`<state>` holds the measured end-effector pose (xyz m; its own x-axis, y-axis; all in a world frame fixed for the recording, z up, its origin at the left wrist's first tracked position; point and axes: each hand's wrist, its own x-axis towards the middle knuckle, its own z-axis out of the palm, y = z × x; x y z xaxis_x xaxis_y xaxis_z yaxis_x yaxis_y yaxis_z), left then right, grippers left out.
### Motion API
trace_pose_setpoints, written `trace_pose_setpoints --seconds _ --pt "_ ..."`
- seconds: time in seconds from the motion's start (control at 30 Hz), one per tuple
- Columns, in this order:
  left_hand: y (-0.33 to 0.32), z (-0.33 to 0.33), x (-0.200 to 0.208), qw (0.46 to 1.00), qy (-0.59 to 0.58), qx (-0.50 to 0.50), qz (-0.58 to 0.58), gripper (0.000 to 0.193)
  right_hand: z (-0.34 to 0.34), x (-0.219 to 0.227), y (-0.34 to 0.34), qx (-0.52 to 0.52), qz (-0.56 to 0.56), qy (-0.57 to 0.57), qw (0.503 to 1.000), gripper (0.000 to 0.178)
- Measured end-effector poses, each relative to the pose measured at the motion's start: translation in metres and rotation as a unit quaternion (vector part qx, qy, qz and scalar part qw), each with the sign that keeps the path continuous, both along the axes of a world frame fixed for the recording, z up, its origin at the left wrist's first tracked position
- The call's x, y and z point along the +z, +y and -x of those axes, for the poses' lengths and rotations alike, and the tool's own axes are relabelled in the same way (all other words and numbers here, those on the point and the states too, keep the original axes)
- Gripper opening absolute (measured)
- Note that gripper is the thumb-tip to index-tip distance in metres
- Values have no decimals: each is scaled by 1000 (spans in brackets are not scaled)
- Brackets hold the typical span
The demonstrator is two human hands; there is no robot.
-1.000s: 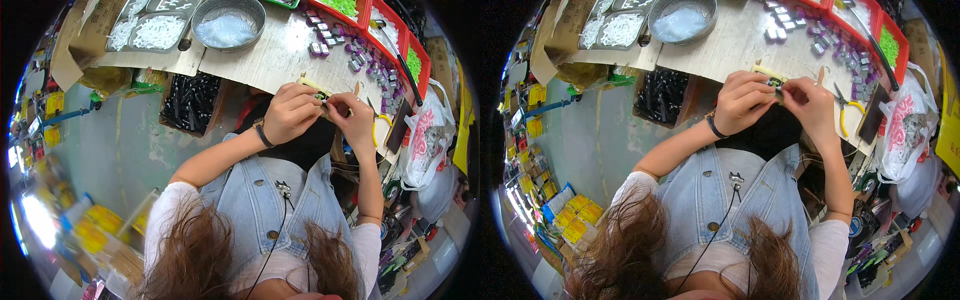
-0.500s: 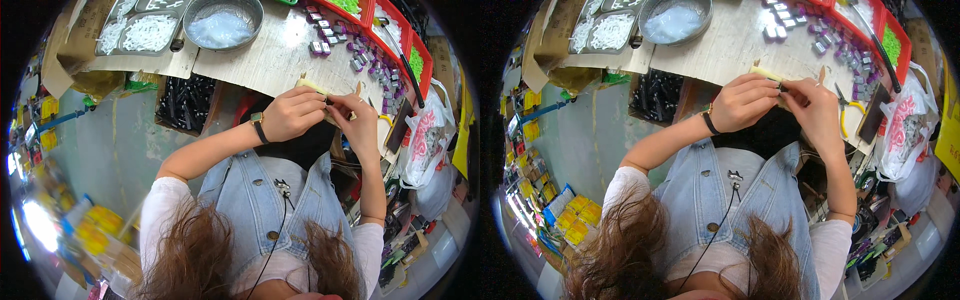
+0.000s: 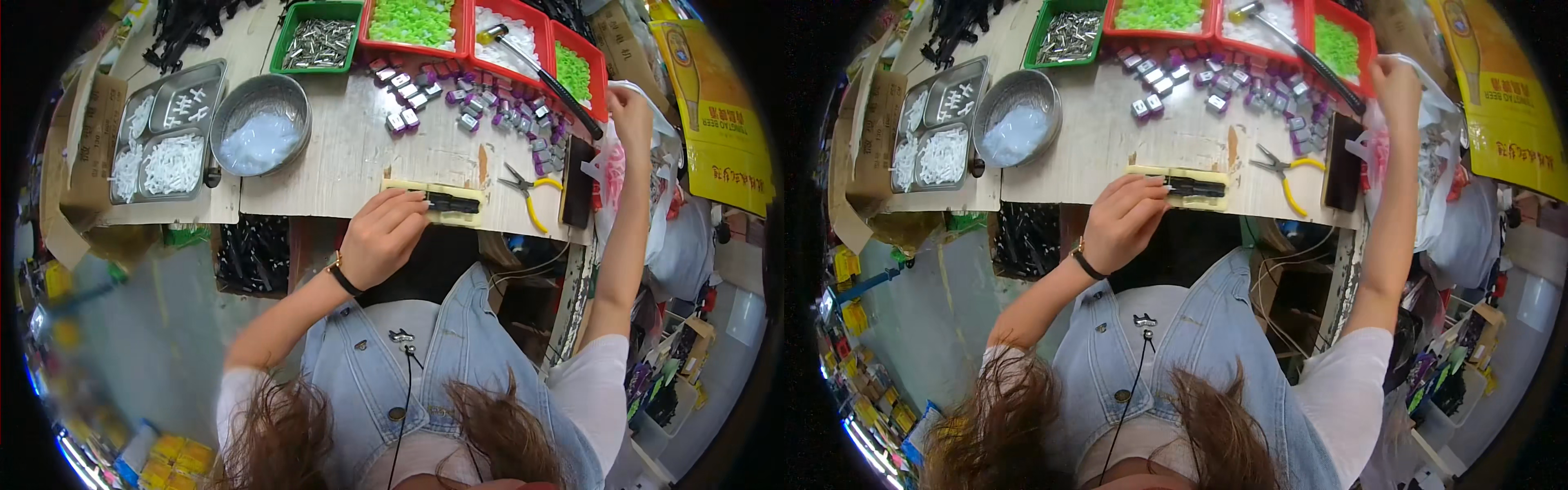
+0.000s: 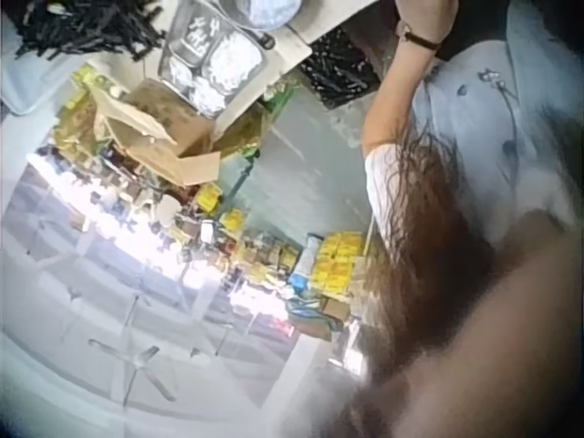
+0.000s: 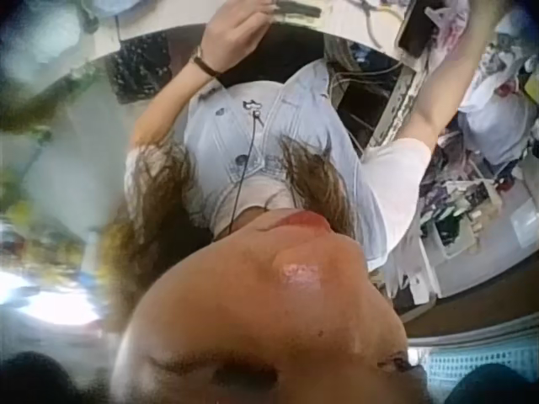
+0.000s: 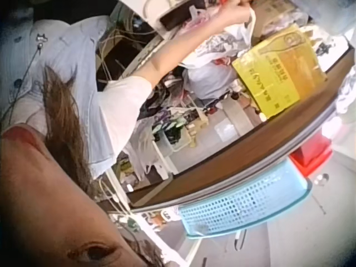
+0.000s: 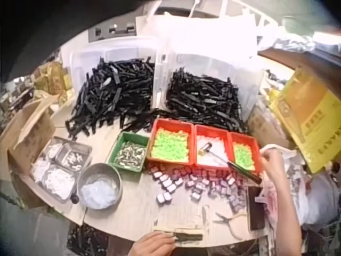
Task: Assembling small electronic components into plastic housings using a mallet and manual dexterity at a workbench.
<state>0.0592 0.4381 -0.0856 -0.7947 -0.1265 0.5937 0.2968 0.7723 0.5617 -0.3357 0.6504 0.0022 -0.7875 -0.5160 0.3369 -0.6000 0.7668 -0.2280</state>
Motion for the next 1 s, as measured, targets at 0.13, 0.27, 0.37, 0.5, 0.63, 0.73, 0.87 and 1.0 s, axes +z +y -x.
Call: trace_pose_setpoints --seconds 0.13,0.27,0.37,0.5,0.63,0.73,0.87,1.0 --pt "0 -1 13 999 -43 1 -21 13 54 -37 8 -49 -218 15 975 23" --pt "2 -2 29 992 -119 14 -48 16 34 -38 -22 -43 -249 -12 967 19" --pt "-1 -3 31 985 -134 1 -109 15 58 -51 -25 -22 -218 10 976 23" --pt "2 -7 41 964 -59 81 -248 17 49 -38 -15 -16 -104 50 993 18" --pt "10 -19 47 889 -71 154 -424 17 -72 -10 -52 144 271 -211 928 17" --pt "21 -13 80 771 -206 50 -600 16 -201 6 -57 193 306 -393 845 11" --pt "28 -21 67 719 -184 -30 -670 12 -295 -5 -58 192 353 -486 776 14" --pt "25 -37 56 662 -155 -46 -732 12 -315 -7 -60 193 355 -483 777 15"
